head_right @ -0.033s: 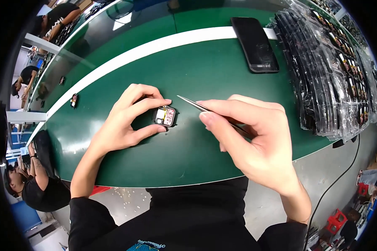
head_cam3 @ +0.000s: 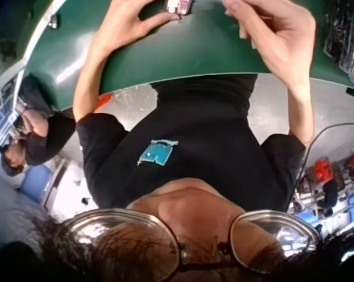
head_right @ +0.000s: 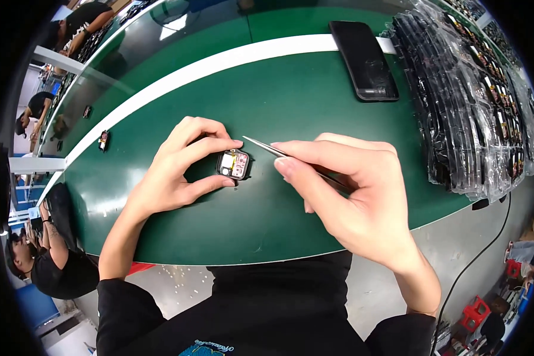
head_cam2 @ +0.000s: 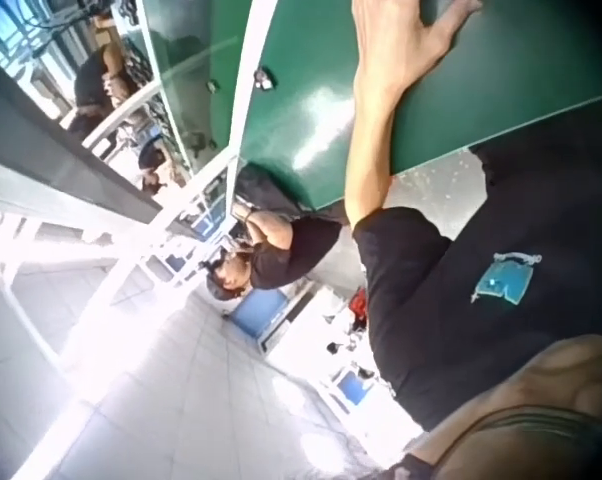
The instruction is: Using tweezers to assemble or adjust a small electronic component inside a casing.
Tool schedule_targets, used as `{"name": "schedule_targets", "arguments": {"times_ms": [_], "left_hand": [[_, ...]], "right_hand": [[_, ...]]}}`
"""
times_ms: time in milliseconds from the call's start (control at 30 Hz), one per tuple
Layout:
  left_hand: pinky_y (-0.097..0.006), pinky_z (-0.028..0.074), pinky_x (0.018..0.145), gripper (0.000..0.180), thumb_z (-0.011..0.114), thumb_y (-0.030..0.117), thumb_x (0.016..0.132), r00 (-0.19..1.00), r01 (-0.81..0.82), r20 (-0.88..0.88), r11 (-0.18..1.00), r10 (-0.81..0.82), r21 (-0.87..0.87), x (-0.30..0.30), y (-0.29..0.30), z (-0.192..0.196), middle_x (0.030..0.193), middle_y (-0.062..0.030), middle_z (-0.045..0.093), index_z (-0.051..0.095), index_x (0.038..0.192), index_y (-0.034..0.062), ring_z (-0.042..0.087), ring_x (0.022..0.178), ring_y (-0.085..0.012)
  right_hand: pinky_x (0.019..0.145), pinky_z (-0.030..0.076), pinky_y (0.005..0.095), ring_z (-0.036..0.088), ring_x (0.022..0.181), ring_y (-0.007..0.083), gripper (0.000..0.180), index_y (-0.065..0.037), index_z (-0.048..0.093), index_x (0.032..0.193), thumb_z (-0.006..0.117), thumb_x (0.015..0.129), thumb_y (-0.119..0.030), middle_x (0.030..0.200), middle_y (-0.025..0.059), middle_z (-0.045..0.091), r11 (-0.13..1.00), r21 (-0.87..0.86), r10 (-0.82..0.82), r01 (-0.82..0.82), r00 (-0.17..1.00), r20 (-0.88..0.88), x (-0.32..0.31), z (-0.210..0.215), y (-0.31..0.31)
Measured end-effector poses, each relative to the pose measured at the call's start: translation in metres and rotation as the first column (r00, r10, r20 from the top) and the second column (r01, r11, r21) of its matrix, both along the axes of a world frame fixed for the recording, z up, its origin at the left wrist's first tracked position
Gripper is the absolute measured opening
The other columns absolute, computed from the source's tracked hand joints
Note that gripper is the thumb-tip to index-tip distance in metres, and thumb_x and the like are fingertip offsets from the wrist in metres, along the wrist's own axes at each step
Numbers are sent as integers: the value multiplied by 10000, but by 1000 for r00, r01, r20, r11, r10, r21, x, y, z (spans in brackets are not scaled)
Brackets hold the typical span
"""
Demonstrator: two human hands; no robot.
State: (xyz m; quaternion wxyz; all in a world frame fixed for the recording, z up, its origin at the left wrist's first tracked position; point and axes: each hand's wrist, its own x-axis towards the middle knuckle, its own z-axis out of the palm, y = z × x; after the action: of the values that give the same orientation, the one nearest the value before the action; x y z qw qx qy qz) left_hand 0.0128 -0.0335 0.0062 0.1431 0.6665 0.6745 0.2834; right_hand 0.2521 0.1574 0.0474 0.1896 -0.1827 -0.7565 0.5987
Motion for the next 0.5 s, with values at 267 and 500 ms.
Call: {"name": "schedule_targets", "arguments": {"times_ms": [267, 500], "left_hand": [[-404, 509, 973, 601, 990, 210, 786, 999, -34, -33, 998, 36, 45, 2, -3, -5, 1248, -74, 706, 787, 1337, 83, 646, 1085, -276], [-372, 405, 820, 632, 991, 335, 795, 995, 31, 98, 1000, -31, -1, -1, -5, -7, 1011, -70, 759, 819, 1331, 49, 668, 894, -229]], "right_hand": [[511, 318, 249, 507, 582, 22, 160, 38, 874, 1099, 859, 942, 8, 719, 11, 678, 996, 69, 56, -53, 998, -37, -25, -53, -1], [497, 309, 268, 487, 521, 63, 130, 40, 863, 995, 827, 871, 58, 638, 23, 626, 939, 334, 102, -85, 994, -33, -26, -53, -4]]}}
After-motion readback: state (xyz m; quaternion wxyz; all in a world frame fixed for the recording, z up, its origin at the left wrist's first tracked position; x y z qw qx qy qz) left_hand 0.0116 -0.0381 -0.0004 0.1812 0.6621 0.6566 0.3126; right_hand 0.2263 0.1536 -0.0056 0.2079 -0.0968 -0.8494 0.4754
